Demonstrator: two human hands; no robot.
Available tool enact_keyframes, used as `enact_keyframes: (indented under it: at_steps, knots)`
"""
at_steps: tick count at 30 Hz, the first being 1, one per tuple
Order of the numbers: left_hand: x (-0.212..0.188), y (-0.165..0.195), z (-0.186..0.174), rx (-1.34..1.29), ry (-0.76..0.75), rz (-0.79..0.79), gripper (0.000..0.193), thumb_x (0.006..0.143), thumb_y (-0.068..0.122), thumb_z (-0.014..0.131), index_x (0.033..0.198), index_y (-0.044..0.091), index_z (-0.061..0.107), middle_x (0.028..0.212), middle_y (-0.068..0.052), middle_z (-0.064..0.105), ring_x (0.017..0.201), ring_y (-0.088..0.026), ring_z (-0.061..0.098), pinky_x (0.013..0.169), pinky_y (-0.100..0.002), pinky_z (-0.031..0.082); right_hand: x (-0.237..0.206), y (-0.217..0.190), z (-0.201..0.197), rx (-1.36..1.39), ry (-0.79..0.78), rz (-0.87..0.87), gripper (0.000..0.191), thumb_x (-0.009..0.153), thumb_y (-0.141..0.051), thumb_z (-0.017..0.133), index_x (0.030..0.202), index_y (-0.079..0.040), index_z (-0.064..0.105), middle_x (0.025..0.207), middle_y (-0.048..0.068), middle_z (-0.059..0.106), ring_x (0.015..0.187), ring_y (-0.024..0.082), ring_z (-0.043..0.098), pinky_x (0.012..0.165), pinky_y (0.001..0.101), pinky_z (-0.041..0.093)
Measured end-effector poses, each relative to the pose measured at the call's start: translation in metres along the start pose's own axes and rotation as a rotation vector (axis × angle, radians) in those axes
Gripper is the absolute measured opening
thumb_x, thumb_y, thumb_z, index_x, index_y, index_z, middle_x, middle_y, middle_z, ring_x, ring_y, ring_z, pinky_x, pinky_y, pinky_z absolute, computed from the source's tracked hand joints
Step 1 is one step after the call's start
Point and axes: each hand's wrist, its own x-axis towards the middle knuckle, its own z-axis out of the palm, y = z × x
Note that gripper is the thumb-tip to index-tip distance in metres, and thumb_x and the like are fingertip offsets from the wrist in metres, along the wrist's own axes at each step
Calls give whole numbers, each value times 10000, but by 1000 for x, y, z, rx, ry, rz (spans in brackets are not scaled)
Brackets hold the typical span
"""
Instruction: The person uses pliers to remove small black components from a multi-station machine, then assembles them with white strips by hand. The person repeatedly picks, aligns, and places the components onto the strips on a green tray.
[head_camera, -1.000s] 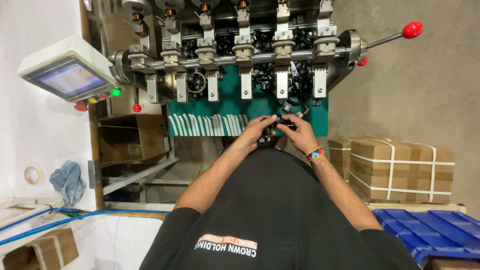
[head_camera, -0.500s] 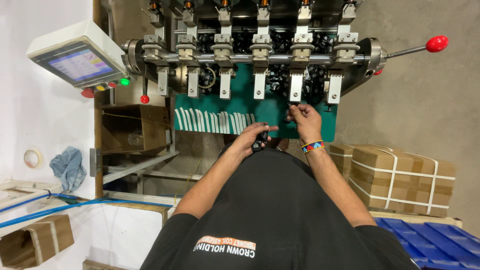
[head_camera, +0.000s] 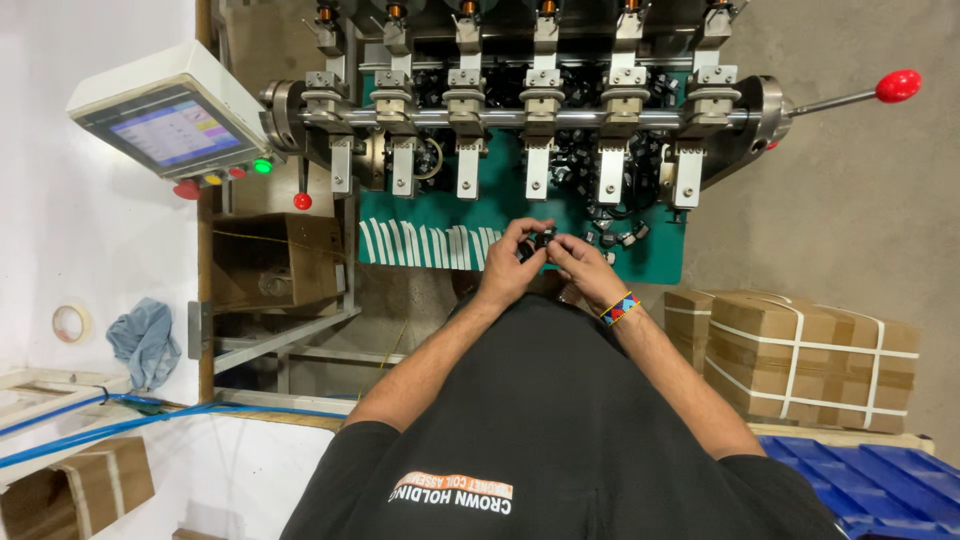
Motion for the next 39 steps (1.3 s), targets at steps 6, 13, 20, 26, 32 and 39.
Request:
enact_keyframes:
  at_steps: [6, 13, 20, 26, 32, 39]
  knots:
    - [-2, -35, -26, -337, 90, -327, 487, 862, 118, 746, 1290, 125, 513, 1210, 26, 659, 895, -103, 646, 774, -270, 555, 23, 7, 25, 26, 206, -30, 301, 987, -271, 688, 1210, -71, 665, 1080, -5, 702, 995, 85, 667, 840, 278, 556]
    - [-35, -61, -88, -643, 104, -980, 358, 999, 336, 623, 1257, 89, 623, 979, -55, 686, 772, -144, 641, 552, -296, 498, 47, -14, 45, 118, 217, -44, 241, 1009, -257, 671, 1161, -75, 630, 1064, 33, 722, 990, 139, 701, 859, 320, 563]
    - [-31, -62, -119, -630, 27, -848, 433, 945, 175, 600, 1374, 115, 606, 1008, -27, 692, 820, -130, 675, 585, -290, 527, 60, -2, 50, 198, 239, -77, 269, 1032, -291, 665, 1162, -56, 641, 1031, 54, 715, 898, 145, 691, 839, 320, 575]
    - [-17, -65, -132, -616, -6, -784, 308, 948, 188, 730, 1224, 80, 644, 974, -12, 688, 855, -102, 682, 615, -250, 512, 61, -4, 68, 109, 349, -79, 367, 1053, -343, 623, 1231, -22, 642, 1005, 66, 700, 854, 144, 679, 788, 301, 574]
    - [-8, -61, -140, -652, 11, -785, 278, 969, 317, 758, 1034, 85, 618, 906, 1, 655, 711, -96, 609, 556, -262, 470, 52, 9, 113, -182, 125, -155, 437, 981, -191, 675, 1367, -22, 557, 1141, 48, 690, 1040, 125, 667, 890, 283, 544]
    - [-7, -58, -179, -590, -163, -795, 376, 1029, 425, 673, 1044, 50, 679, 935, -31, 644, 746, -88, 607, 574, -256, 483, 78, 40, 145, -332, 126, -147, 361, 997, -179, 699, 1307, -2, 646, 1128, 35, 731, 1036, 105, 675, 911, 266, 546]
